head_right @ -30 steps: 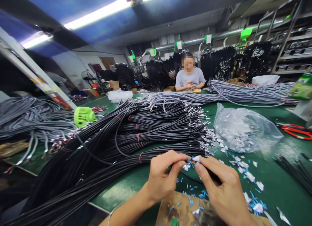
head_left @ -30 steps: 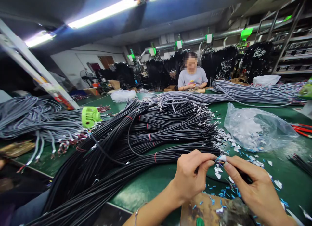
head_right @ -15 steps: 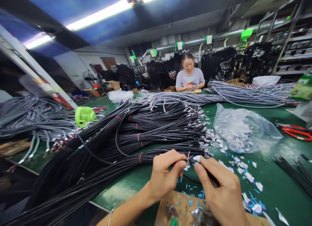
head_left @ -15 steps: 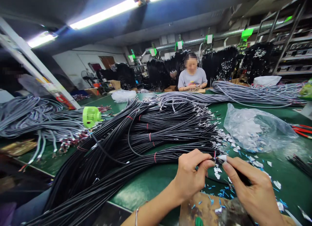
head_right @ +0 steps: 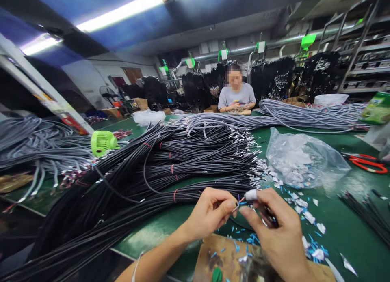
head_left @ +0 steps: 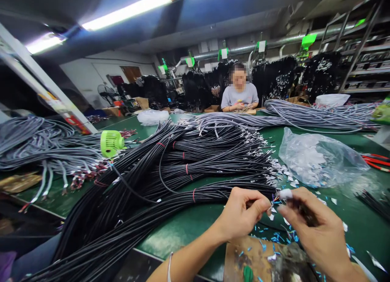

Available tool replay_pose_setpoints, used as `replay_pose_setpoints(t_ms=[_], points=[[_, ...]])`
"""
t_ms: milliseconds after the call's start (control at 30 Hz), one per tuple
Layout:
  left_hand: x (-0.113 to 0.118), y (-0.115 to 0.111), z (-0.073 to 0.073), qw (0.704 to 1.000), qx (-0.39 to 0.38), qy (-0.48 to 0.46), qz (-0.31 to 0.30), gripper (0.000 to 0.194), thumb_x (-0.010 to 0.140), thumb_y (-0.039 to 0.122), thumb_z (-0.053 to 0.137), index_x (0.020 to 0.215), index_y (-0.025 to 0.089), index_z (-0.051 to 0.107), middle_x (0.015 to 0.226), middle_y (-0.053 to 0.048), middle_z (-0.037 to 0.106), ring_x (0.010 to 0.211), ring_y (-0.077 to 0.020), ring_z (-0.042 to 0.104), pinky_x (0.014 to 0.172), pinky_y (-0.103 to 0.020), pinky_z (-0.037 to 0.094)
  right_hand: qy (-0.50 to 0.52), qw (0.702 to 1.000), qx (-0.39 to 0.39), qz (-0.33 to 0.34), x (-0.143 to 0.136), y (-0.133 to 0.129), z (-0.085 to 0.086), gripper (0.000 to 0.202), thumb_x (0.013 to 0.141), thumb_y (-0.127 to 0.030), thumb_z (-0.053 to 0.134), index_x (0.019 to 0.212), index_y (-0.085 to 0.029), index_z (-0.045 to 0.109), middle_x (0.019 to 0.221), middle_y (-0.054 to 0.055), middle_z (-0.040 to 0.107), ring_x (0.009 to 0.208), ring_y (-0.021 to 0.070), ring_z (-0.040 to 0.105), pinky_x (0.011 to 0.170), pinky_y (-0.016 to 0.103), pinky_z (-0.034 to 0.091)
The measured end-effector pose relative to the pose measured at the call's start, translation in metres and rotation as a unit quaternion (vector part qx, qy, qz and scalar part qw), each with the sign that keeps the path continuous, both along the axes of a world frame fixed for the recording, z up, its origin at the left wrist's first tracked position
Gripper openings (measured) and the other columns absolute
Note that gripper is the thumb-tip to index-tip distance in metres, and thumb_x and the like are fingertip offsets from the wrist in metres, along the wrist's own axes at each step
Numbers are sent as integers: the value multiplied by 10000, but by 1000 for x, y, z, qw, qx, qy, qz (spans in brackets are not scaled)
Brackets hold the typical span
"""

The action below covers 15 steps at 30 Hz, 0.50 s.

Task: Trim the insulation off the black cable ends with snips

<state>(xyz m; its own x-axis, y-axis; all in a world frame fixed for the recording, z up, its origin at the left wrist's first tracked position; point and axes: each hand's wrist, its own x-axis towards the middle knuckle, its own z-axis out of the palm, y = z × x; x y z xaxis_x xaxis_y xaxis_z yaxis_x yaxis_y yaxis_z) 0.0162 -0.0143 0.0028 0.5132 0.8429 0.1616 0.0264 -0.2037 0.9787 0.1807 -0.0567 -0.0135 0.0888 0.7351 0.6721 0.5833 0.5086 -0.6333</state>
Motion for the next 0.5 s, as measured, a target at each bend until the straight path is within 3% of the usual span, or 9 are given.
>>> replay_pose_setpoints(t_ms=[133, 233, 367, 500], points=[[2, -3, -1, 999, 32, 10, 24, 363, 839, 376, 525, 600, 116, 609, 428, 45, 407, 362, -53, 344, 378, -183, 249, -21, 999, 36, -24, -6, -6, 8, 73, 810, -165, 615, 827, -226, 578, 721, -2, 573, 611, 124, 531, 568, 243, 433], [3, -3, -1, 999, 39, -1, 34, 363, 836, 377, 527, 596, 119, 611, 427, 45, 400, 367, -57, 338, 380, -189, 246, 10, 999, 4, -42, -6, -6, 10, 26, 823, -224, 598, 817, -223, 573, 704, 1, 555, 579, 125, 504, 538, 245, 422], [3, -3, -2, 997, 59, -2, 42, 336, 833, 343, 539, 597, 116, 614, 447, 36, 422, 389, -62, 351, 389, -188, 261, 55, 992, -106, 32, -2, 0, 10, 168, 830, -339, 575, 730, -206, 598, 630, -7, 538, 508, 115, 487, 434, 217, 398], [4, -4, -3, 995, 89, 19, 48, 292, 826, 267, 547, 593, 107, 621, 486, 17, 466, 431, -68, 380, 415, -187, 287, 71, 989, -102, 78, 0, 5, 6, 113, 811, -308, 605, 780, -205, 638, 701, 8, 596, 581, 126, 547, 482, 202, 449]])
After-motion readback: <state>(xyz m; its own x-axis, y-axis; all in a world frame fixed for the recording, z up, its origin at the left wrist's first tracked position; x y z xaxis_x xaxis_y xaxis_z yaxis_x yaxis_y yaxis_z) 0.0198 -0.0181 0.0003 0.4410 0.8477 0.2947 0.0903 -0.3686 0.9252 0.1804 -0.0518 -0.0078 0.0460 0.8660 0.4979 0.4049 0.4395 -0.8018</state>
